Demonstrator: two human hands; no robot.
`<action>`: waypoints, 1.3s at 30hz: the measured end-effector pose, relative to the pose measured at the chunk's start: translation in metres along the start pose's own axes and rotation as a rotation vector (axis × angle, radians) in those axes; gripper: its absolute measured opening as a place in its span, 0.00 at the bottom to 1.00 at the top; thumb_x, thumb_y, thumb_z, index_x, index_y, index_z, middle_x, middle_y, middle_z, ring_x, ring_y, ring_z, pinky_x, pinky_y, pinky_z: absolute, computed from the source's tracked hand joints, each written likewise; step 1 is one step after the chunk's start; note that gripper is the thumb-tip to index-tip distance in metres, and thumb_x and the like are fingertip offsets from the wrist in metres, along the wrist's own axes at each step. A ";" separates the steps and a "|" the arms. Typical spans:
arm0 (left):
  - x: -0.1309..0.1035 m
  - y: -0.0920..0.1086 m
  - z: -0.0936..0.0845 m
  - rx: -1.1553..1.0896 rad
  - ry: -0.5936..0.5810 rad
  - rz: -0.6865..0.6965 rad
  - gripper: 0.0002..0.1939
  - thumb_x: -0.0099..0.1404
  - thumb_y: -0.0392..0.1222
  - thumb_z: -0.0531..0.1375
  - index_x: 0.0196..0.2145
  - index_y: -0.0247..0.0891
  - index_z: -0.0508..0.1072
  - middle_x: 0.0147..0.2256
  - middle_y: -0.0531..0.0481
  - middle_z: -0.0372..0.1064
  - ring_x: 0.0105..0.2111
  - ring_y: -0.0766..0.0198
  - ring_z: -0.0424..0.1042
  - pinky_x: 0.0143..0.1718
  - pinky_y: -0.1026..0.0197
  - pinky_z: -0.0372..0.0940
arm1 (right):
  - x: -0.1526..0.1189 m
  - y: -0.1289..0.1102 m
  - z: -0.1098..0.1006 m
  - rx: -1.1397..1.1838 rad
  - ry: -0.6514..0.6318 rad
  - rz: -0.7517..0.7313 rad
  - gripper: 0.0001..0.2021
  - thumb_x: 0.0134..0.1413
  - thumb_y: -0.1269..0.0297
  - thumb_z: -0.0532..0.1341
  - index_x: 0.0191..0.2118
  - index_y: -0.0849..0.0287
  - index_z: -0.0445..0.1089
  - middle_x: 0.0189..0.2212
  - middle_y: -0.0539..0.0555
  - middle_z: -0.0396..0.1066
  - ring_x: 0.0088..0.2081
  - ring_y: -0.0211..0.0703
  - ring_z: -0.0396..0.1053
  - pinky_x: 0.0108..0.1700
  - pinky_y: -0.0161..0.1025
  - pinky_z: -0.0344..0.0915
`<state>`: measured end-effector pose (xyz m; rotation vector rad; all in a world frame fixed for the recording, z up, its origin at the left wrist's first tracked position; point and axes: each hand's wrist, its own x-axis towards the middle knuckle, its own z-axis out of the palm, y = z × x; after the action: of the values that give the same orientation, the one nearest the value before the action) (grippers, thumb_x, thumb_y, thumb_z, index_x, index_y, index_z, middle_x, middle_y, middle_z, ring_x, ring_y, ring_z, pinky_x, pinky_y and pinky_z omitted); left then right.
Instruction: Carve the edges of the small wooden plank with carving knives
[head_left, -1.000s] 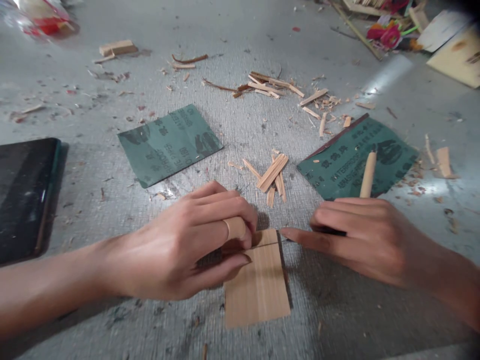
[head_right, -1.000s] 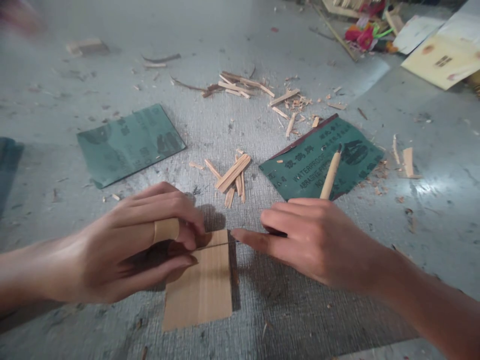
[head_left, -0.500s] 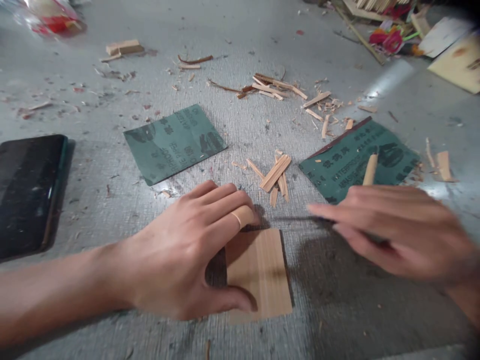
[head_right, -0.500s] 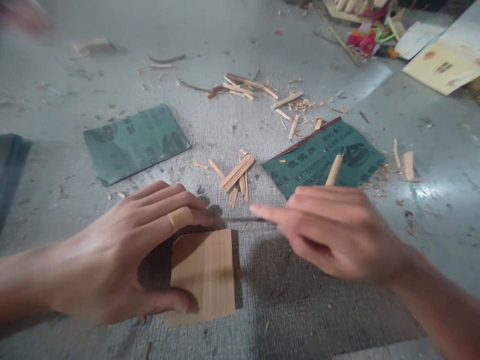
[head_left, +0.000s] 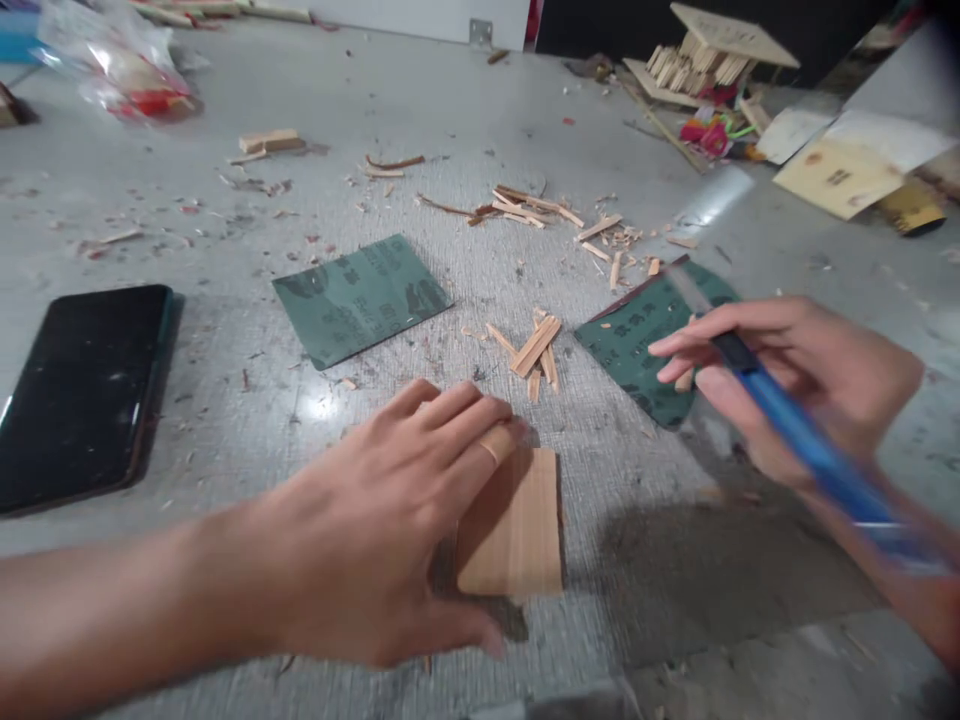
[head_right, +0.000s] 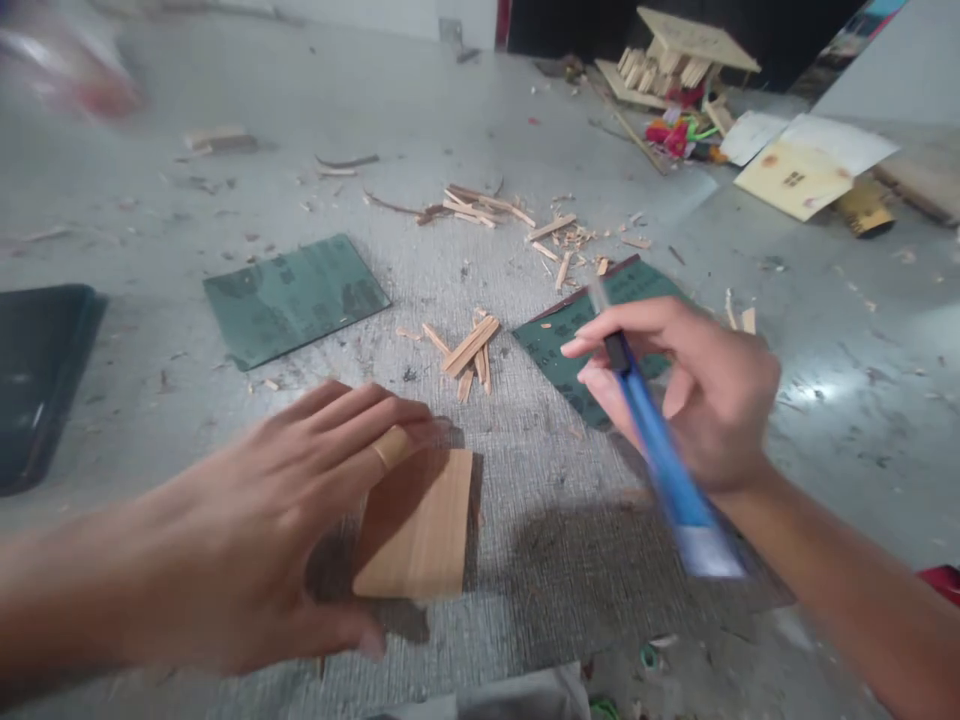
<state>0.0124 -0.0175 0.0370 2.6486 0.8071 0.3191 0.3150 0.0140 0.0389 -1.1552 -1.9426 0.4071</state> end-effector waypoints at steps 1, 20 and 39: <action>-0.002 0.003 0.002 0.037 0.017 0.003 0.46 0.57 0.73 0.62 0.56 0.28 0.65 0.53 0.32 0.68 0.49 0.40 0.67 0.50 0.39 0.58 | -0.001 -0.006 0.000 -0.028 -0.015 -0.002 0.09 0.57 0.69 0.64 0.45 0.58 0.75 0.40 0.58 0.79 0.35 0.47 0.77 0.36 0.44 0.72; -0.004 -0.008 0.019 0.149 0.122 0.029 0.44 0.59 0.52 0.62 0.65 0.32 0.49 0.57 0.34 0.67 0.56 0.40 0.66 0.57 0.36 0.57 | 0.055 0.030 -0.028 -0.817 -0.412 0.381 0.27 0.61 0.50 0.59 0.62 0.56 0.66 0.26 0.56 0.76 0.23 0.48 0.68 0.25 0.42 0.52; 0.006 -0.025 0.001 -0.159 0.058 -0.021 0.40 0.49 0.44 0.67 0.59 0.39 0.62 0.54 0.44 0.66 0.49 0.50 0.66 0.52 0.45 0.61 | 0.027 -0.040 0.030 0.677 -0.547 0.305 0.16 0.70 0.59 0.50 0.44 0.58 0.74 0.32 0.54 0.75 0.27 0.39 0.71 0.26 0.36 0.65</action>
<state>0.0051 0.0046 0.0268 2.4913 0.7925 0.4384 0.2621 0.0199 0.0582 -0.9276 -1.8112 1.5433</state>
